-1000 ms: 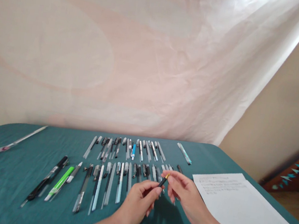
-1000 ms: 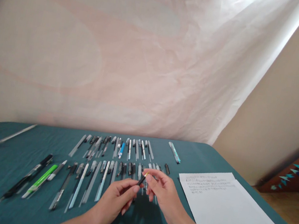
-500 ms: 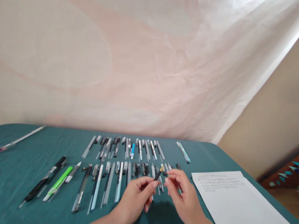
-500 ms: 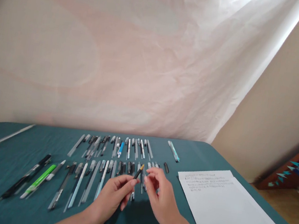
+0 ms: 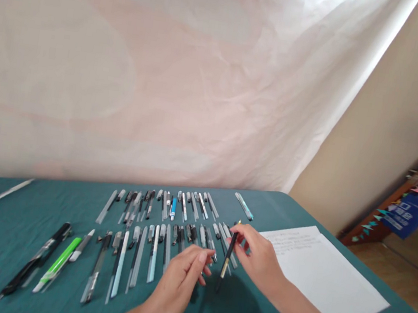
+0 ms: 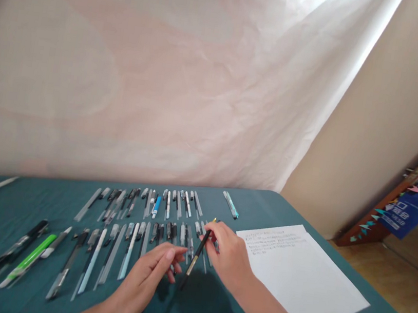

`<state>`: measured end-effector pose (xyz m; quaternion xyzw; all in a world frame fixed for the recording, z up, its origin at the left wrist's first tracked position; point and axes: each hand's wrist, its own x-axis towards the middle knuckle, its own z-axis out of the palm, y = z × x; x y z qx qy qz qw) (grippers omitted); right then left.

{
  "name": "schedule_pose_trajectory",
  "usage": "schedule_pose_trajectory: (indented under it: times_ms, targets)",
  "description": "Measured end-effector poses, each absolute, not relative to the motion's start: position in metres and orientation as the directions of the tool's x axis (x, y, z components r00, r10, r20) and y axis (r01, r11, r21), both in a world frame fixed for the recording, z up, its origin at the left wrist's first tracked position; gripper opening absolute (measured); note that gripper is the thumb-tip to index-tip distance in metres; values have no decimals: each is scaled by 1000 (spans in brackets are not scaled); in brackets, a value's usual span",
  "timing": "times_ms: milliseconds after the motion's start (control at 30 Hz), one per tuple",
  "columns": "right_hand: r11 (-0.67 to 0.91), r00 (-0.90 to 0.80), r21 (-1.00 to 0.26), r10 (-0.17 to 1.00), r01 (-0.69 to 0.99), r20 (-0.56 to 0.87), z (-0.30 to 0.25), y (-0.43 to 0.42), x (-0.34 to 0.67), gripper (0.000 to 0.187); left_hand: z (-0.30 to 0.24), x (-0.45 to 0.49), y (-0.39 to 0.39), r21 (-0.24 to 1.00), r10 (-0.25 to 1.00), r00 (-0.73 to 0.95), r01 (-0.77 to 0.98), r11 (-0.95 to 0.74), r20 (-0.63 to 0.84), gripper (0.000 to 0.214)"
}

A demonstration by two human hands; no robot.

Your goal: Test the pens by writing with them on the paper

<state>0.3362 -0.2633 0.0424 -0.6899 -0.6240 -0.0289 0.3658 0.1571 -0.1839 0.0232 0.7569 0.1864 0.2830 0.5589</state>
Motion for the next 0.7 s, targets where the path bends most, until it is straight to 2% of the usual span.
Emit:
schedule_pose_trajectory:
  times_ms: [67,167,267,433,567,700]
  targets:
    - [29,288,-556,833,831,473,44,-269,353,22,25,154,-184,878,526,799,-5,-479,291,34]
    - [-60,426,-682,820,729,383,36,-285,390,27,23,153,-184,694,393,854,54,-718,340,31]
    - [-184,598,-778,749,601,285,21,-306,432,34,18,154,-182,527,319,886,104,-843,336,31]
    - [-302,722,-803,657,514,216,-8,-338,483,29,18,154,-180,385,287,914,164,-908,288,32]
    - [-294,746,-837,638,462,188,-26,-348,491,23,19,154,-179,348,290,916,186,-919,277,32]
    - [-277,738,-833,641,479,211,-30,-348,486,20,17,154,-178,342,282,913,175,-923,295,32]
